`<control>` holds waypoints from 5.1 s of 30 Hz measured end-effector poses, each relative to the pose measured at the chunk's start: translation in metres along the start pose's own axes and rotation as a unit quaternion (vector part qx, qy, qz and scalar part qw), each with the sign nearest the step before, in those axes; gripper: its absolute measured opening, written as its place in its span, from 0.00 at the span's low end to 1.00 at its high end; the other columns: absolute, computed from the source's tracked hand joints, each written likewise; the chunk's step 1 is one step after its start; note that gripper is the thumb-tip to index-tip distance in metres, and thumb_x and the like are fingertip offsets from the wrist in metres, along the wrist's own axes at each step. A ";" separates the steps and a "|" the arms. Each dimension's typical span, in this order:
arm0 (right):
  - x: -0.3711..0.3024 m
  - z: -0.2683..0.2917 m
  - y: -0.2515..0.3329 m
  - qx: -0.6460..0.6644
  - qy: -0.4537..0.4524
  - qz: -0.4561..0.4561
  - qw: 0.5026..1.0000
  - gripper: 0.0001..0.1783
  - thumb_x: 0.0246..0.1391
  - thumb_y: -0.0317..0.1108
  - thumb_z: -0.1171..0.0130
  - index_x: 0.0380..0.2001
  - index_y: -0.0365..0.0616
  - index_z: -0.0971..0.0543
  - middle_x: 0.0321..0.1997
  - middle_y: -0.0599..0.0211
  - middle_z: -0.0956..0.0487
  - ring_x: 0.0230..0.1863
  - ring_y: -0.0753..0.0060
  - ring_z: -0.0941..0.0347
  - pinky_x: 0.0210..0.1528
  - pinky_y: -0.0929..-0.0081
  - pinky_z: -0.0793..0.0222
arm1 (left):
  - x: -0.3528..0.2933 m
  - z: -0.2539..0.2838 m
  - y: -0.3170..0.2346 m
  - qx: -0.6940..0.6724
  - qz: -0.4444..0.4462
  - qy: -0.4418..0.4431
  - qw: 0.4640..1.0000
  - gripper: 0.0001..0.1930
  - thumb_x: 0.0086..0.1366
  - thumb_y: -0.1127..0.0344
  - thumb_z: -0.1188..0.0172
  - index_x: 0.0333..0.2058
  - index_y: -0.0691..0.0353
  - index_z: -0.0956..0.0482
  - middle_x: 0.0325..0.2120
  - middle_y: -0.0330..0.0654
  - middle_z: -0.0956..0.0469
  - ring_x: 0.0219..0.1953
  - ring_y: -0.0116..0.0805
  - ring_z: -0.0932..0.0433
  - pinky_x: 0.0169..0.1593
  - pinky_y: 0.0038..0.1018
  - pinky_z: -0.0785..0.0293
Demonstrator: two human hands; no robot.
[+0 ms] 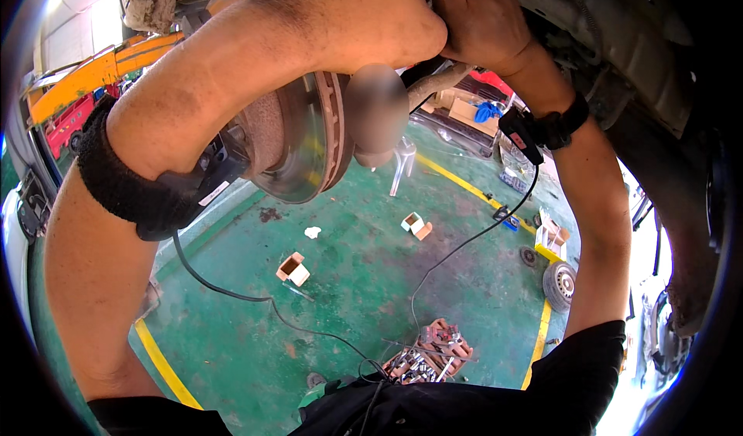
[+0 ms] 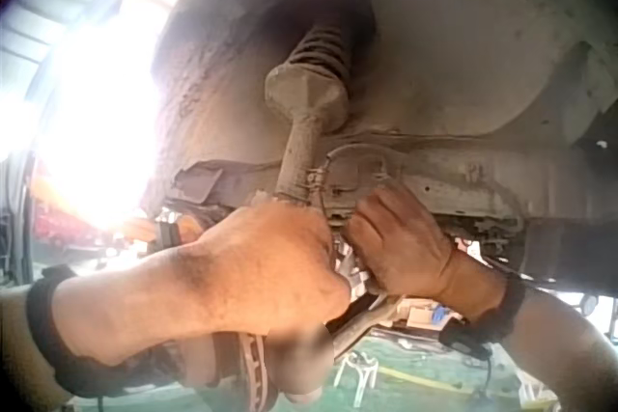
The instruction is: The person uses a socket wrench to loosen a bolt on a car suspension arm and then uses pliers to remove a cotter pin.
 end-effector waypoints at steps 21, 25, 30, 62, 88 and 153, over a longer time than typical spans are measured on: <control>-0.011 0.019 -0.002 -0.139 -0.015 -0.105 0.985 0.15 0.45 0.32 0.48 0.36 0.35 0.24 0.40 0.51 0.27 0.43 0.46 0.33 0.49 0.49 0.37 | -0.011 0.006 0.044 -0.281 0.223 -0.007 0.933 0.13 0.52 0.62 0.44 0.23 0.66 0.18 0.23 0.59 0.21 0.30 0.54 0.20 0.38 0.41 0.24; -0.052 0.022 -0.019 -0.167 0.047 -0.186 0.967 0.20 0.53 0.39 0.42 0.46 0.39 0.26 0.35 0.49 0.21 0.40 0.50 0.24 0.45 0.59 0.29 | -0.010 0.003 0.046 -0.357 0.300 -0.047 0.883 0.17 0.56 0.57 0.45 0.26 0.66 0.18 0.22 0.59 0.22 0.29 0.54 0.20 0.38 0.42 0.26; -0.109 0.007 0.021 0.295 0.276 -0.457 0.792 0.16 0.51 0.34 0.47 0.43 0.40 0.25 0.32 0.47 0.24 0.39 0.50 0.25 0.43 0.61 0.31 | -0.023 0.013 0.050 -0.362 0.324 -0.061 0.872 0.21 0.59 0.52 0.44 0.26 0.68 0.18 0.18 0.53 0.23 0.24 0.47 0.21 0.34 0.39 0.27; -0.053 0.104 0.071 -0.131 0.310 -0.376 0.863 0.10 0.35 0.26 0.45 0.26 0.34 0.25 0.29 0.52 0.24 0.35 0.52 0.27 0.33 0.62 0.27 | -0.011 -0.016 0.052 -0.553 0.112 -0.153 0.812 0.19 0.65 0.53 0.45 0.29 0.66 0.17 0.18 0.36 0.22 0.22 0.21 0.28 0.28 0.19 0.33; -0.047 0.101 0.062 -0.142 0.441 -0.382 0.800 0.14 0.45 0.29 0.47 0.35 0.34 0.20 0.34 0.46 0.19 0.40 0.46 0.21 0.44 0.59 0.23 | -0.020 -0.018 0.064 -0.578 0.145 -0.150 0.789 0.17 0.61 0.57 0.43 0.27 0.69 0.18 0.18 0.42 0.21 0.20 0.29 0.25 0.27 0.26 0.31; -0.057 0.101 0.060 -0.029 0.440 -0.429 0.788 0.10 0.43 0.30 0.45 0.30 0.40 0.18 0.33 0.54 0.18 0.38 0.51 0.20 0.42 0.60 0.23 | -0.009 -0.021 0.043 -0.344 0.079 -0.046 0.934 0.21 0.69 0.52 0.50 0.34 0.66 0.18 0.25 0.43 0.18 0.28 0.31 0.20 0.36 0.29 0.26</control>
Point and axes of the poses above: each hand's wrist, its own x-axis towards the middle knuckle, its own z-axis out of the back of the hand, y = z × x, the point moved 9 cm from there along x, towards the middle knuckle
